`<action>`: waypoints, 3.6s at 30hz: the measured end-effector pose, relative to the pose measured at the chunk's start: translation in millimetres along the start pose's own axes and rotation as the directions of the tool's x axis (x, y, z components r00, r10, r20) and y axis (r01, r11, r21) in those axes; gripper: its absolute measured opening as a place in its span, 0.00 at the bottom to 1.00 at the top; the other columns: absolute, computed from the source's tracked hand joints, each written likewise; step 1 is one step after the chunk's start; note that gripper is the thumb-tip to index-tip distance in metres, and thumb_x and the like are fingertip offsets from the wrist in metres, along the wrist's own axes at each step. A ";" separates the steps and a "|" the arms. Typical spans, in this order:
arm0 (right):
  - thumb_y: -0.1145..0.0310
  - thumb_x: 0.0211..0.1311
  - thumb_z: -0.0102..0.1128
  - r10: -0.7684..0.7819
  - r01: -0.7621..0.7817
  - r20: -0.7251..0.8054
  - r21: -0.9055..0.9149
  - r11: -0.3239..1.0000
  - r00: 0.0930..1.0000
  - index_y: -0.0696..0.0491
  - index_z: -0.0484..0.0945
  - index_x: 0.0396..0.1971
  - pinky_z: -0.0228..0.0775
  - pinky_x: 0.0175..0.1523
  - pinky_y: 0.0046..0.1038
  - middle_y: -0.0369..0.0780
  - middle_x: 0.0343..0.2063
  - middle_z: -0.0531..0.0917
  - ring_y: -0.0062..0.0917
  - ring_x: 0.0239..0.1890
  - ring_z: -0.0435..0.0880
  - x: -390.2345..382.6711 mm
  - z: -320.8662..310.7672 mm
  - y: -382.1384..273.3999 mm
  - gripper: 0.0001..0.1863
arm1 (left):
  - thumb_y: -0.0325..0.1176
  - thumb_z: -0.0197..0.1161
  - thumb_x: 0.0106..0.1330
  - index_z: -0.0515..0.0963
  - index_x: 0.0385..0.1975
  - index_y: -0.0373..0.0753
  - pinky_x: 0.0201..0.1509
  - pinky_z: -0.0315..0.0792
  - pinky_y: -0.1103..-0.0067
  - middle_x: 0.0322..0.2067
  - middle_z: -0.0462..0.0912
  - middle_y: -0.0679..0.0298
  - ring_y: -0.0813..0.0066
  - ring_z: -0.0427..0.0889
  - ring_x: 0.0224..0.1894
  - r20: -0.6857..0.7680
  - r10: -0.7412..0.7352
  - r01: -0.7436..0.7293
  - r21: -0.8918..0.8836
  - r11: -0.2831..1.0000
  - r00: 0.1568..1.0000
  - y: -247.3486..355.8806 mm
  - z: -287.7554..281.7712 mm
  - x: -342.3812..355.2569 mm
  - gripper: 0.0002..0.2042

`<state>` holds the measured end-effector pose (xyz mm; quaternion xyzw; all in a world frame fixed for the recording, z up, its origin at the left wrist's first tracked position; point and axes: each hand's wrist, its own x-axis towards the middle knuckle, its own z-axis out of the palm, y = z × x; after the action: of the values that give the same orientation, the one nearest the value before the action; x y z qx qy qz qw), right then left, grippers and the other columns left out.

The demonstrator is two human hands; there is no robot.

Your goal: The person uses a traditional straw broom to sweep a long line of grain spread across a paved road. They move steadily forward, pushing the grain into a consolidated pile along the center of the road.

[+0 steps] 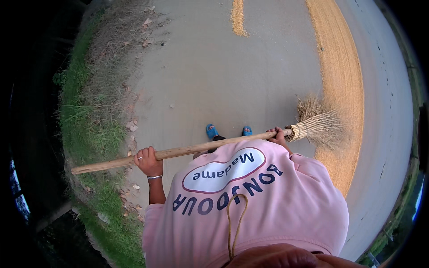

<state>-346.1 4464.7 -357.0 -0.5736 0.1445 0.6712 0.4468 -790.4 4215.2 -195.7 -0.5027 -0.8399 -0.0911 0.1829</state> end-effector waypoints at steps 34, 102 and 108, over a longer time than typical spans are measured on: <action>0.75 0.53 0.44 0.510 -0.306 0.205 -0.597 0.742 0.835 0.56 0.62 0.26 0.70 0.29 0.31 0.38 0.16 0.68 0.27 0.19 0.70 35.9 323.9 199.8 0.02 | 0.35 0.54 0.50 0.66 0.16 0.46 0.29 0.57 0.77 0.14 0.63 0.68 0.71 0.66 0.21 -0.092 -0.399 0.329 0.744 0.581 0.912 15.3 -173.8 45.0 0.06; 0.74 0.54 0.44 0.600 -0.327 0.163 -0.713 0.620 0.783 0.56 0.63 0.26 0.70 0.32 0.32 0.39 0.16 0.68 0.29 0.20 0.70 124.1 604.3 127.7 0.02 | 0.37 0.52 0.50 0.65 0.16 0.48 0.29 0.58 0.76 0.16 0.65 0.69 0.70 0.68 0.23 -0.145 -0.548 0.407 0.824 0.394 0.824 113.7 -94.1 279.2 0.06; 0.74 0.54 0.44 0.539 -0.357 0.271 -0.509 0.783 0.797 0.56 0.61 0.28 0.70 0.29 0.32 0.39 0.17 0.68 0.26 0.19 0.70 185.6 622.9 -22.2 0.03 | 0.39 0.52 0.46 0.65 0.15 0.48 0.29 0.58 0.76 0.16 0.64 0.68 0.70 0.68 0.23 -0.088 -0.433 0.314 0.816 0.484 0.897 150.5 -47.8 378.5 0.05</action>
<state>-717.7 4997.7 -329.7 -0.4548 0.0319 0.8772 0.1509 -809.8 4578.0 -5.5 -0.1711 -0.8846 0.2999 0.3134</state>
